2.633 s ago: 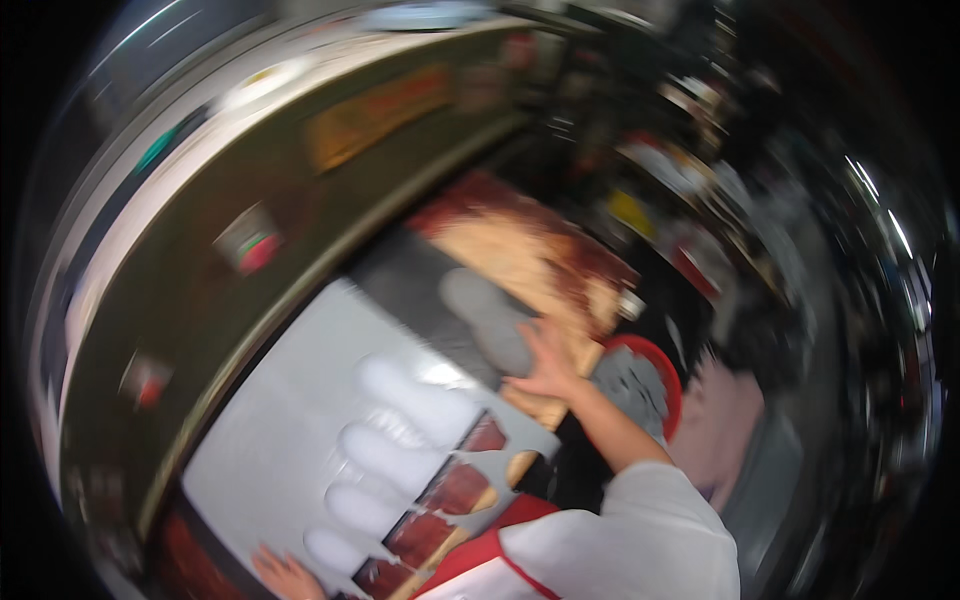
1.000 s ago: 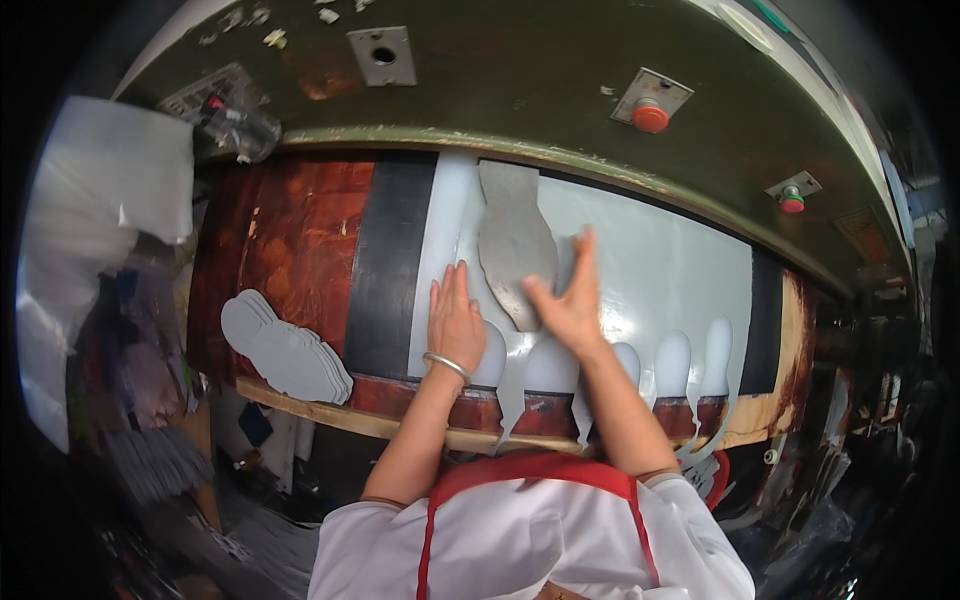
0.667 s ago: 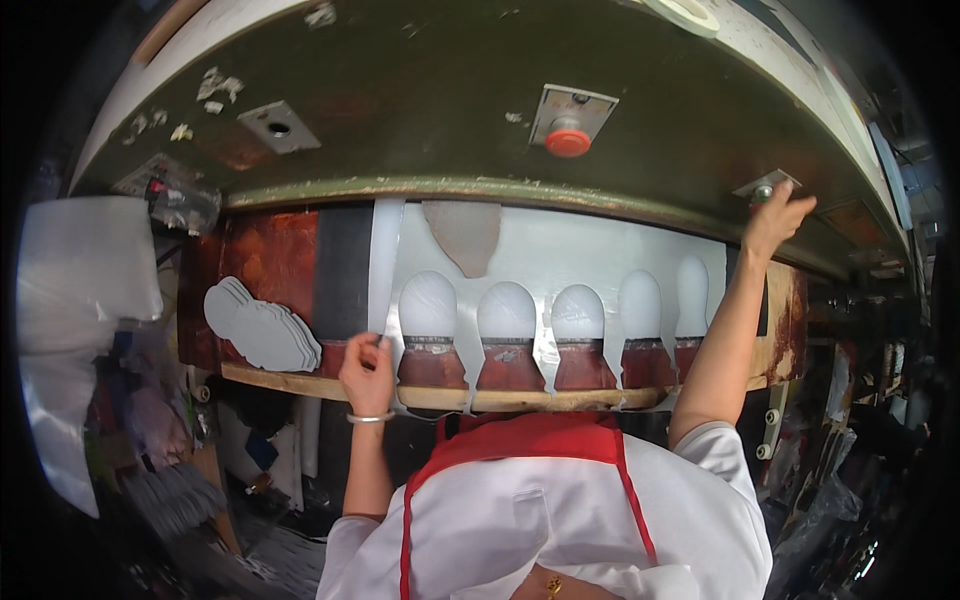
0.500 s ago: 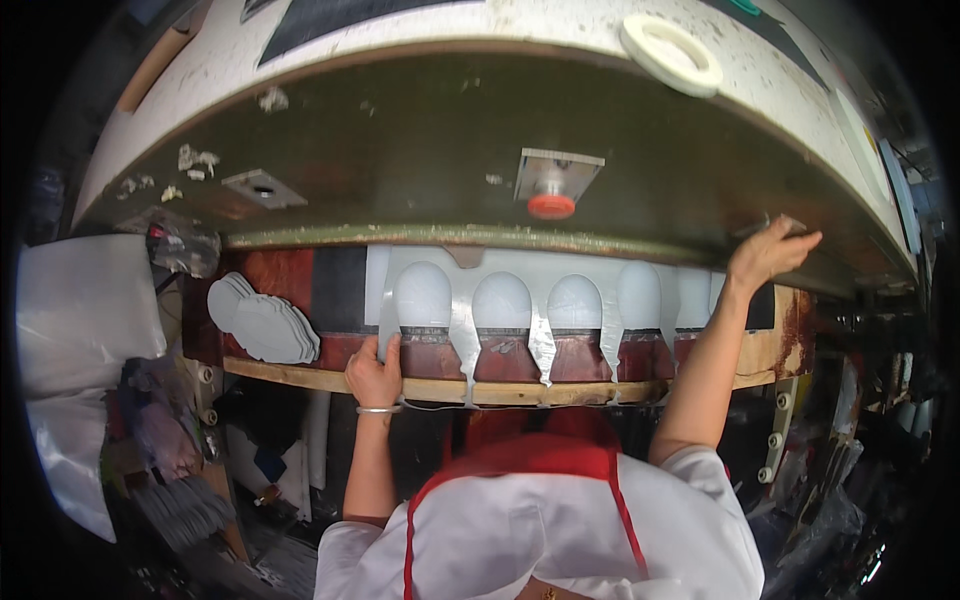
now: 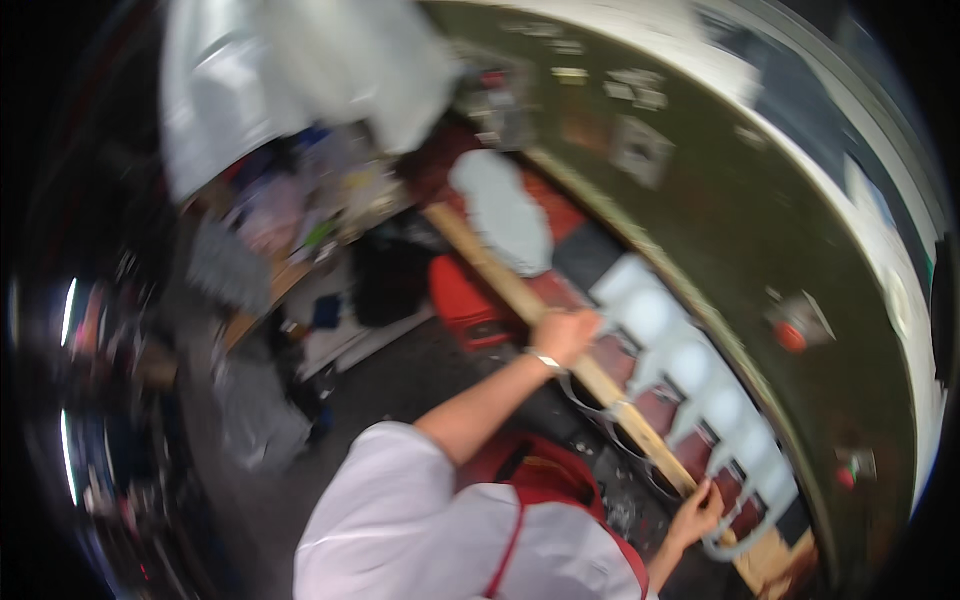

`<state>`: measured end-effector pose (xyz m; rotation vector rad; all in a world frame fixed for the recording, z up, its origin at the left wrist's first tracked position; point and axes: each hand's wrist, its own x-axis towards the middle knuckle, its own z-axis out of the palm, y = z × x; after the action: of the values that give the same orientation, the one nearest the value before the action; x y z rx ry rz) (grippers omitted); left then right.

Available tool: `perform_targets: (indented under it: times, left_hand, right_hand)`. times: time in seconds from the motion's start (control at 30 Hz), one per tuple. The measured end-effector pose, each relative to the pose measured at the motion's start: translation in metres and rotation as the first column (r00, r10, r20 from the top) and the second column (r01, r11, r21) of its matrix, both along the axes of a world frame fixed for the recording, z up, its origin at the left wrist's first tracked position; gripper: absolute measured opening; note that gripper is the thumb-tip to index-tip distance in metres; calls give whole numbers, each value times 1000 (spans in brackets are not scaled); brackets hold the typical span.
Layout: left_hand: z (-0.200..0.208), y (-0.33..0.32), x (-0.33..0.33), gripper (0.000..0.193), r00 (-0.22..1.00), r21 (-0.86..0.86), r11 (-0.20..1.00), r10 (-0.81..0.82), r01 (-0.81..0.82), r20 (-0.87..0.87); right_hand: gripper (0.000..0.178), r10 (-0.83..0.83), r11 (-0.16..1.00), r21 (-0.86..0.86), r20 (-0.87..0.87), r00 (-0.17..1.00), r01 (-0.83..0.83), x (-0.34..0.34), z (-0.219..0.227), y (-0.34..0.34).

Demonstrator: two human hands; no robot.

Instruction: The person places a shoe-shaped template on a sheet of gray material, presses it into a hydraulic press, and removes the cut piece. They repeat this cycle multiple times, stacking the cut pieces and discarding the leftover material. The person also briefly walks to collect more sheets and returns to continue cutting.

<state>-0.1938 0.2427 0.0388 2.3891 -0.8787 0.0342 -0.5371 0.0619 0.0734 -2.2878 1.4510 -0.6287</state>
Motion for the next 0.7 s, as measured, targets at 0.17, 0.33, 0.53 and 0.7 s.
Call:
perform_targets:
  times: [0.17, 0.33, 0.53, 0.7]
  left_hand:
    - [5, 1, -13, 23, 997, -109, 994, 13, -21, -77]
    - [14, 51, -33, 24, 993, -176, 981, -99, 86, -69]
    - [34, 86, -63, 39, 972, 184, 981, 102, -63, -213]
    - [32, 128, -84, 26, 989, 224, 975, 38, -6, -142]
  right_hand:
    - [30, 127, 975, 175, 75, 989, -138, -19, -5, -19]
    - [26, -6, 1000, 17, 276, 961, 2, -2, 12, -30]
    - [78, 208, 904, 273, 391, 897, -329, 155, 16, -3]
    - [98, 384, 923, -19, 102, 918, -384, 205, -11, 82]
